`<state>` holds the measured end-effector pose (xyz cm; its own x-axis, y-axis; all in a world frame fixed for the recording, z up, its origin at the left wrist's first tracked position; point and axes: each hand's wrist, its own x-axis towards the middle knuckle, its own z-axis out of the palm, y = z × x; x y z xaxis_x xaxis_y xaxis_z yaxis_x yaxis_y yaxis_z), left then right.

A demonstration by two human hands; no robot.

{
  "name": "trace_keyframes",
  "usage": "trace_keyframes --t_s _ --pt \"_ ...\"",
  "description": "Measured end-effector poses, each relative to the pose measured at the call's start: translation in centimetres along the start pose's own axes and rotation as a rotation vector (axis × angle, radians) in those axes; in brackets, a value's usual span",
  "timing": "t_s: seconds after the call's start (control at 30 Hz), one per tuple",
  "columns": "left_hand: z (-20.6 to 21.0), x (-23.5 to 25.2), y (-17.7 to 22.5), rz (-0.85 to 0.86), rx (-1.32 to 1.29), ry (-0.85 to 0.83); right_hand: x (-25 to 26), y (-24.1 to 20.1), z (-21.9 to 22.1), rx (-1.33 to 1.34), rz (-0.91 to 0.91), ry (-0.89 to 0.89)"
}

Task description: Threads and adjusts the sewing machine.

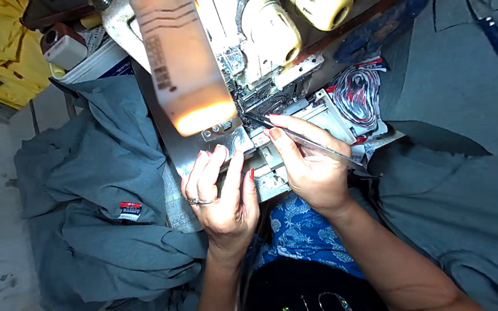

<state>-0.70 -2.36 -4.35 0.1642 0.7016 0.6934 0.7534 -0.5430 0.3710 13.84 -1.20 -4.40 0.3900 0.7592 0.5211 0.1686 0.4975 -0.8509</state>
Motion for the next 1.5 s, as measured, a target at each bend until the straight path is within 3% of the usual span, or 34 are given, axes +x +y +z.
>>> trace_keyframes --t_s 0.5,0.87,1.03,1.2,1.5 --pt "0.0 0.0 -0.1 0.005 -0.010 0.006 0.5 -0.1 0.4 -0.081 -0.051 -0.035" --pt "-0.8 0.3 0.3 -0.030 -0.057 -0.020 0.4 -0.7 -0.1 0.025 -0.005 -0.006" --pt "-1.4 1.6 0.8 -0.040 -0.274 0.005 -0.1 -2.3 -1.5 0.053 -0.057 -0.033" --pt "-1.5 3.9 2.1 -0.106 -0.599 -0.106 -1.5 -4.0 -3.0 0.095 -0.077 -0.056" --pt "-1.0 3.8 2.6 -0.245 -0.665 -0.006 -2.5 -5.2 -4.1 0.238 -0.008 -0.115"
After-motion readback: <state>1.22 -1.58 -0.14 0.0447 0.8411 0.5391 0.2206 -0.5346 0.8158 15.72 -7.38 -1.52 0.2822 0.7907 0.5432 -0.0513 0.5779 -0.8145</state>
